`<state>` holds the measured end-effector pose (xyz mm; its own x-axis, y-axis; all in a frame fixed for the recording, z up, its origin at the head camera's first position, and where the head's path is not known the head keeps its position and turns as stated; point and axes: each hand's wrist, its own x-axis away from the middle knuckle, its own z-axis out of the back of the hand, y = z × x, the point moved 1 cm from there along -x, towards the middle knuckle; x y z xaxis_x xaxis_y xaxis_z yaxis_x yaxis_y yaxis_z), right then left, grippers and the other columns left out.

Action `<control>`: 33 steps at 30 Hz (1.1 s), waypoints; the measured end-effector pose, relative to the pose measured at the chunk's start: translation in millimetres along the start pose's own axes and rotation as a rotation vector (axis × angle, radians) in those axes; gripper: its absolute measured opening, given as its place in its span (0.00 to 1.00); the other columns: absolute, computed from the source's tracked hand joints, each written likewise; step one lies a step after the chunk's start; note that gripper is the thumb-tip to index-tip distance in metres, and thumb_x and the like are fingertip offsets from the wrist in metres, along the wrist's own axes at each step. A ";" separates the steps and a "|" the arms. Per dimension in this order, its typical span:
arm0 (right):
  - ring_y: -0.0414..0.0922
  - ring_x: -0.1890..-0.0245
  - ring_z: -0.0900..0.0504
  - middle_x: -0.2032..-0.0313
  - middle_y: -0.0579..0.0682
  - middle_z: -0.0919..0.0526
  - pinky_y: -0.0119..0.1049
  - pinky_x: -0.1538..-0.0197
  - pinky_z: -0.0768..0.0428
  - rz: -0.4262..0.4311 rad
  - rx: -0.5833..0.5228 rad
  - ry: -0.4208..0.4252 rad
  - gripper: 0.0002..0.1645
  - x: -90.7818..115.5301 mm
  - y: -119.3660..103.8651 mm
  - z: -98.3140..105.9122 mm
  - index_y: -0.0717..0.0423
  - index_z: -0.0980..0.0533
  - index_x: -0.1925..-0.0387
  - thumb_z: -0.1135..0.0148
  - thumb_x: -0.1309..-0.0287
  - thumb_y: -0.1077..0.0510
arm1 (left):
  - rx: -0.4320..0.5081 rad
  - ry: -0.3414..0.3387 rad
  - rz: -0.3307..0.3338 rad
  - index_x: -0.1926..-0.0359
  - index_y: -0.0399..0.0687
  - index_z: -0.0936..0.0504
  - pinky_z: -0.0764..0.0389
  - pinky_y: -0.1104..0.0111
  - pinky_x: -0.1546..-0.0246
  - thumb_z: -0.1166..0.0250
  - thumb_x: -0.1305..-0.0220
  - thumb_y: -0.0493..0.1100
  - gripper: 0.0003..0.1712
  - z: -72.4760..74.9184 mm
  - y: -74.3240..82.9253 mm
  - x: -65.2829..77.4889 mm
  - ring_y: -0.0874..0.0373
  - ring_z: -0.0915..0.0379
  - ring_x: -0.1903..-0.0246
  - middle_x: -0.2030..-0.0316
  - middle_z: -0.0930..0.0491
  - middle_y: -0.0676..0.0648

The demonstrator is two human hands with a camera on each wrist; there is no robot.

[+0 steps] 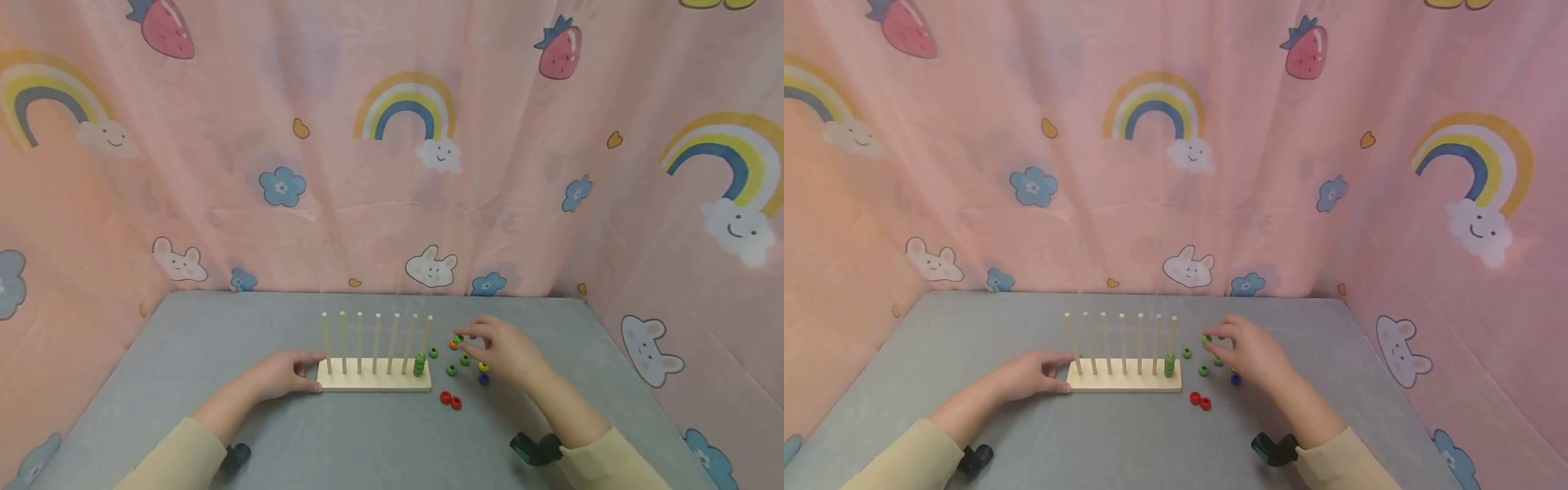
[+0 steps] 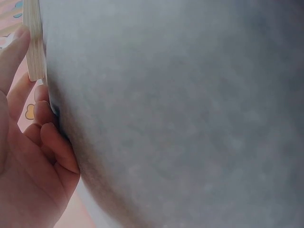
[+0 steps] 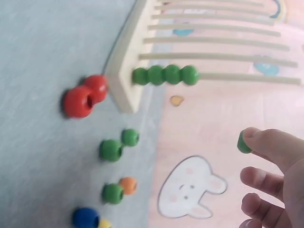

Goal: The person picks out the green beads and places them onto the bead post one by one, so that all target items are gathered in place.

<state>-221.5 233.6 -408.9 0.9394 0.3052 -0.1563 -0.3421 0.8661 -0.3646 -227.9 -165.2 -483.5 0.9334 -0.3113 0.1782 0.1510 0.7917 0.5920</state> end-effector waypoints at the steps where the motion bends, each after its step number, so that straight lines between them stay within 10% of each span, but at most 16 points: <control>1: 0.40 0.72 0.30 0.63 0.43 0.20 0.33 0.72 0.28 0.006 -0.005 0.011 0.16 0.0 -2.9 1.6 0.45 0.15 0.51 0.29 0.41 0.53 | 0.003 0.000 0.000 0.39 0.59 0.19 0.38 0.64 0.72 0.22 0.49 0.55 0.34 -0.1 -0.2 -0.2 0.58 0.37 0.74 0.75 0.30 0.52; 33: 0.35 0.73 0.32 0.62 0.40 0.22 0.31 0.75 0.31 0.195 -0.108 0.245 0.17 -5.2 -47.1 23.3 0.46 0.15 0.50 0.27 0.44 0.55 | 0.021 -0.011 0.004 0.39 0.57 0.19 0.37 0.64 0.72 0.22 0.49 0.53 0.35 0.8 1.6 1.2 0.58 0.36 0.73 0.74 0.30 0.51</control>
<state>-209.6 200.4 -369.6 0.8267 0.3452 -0.4443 -0.5276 0.7498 -0.3992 -226.8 -164.8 -481.8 0.9304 -0.3143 0.1887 0.1409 0.7818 0.6074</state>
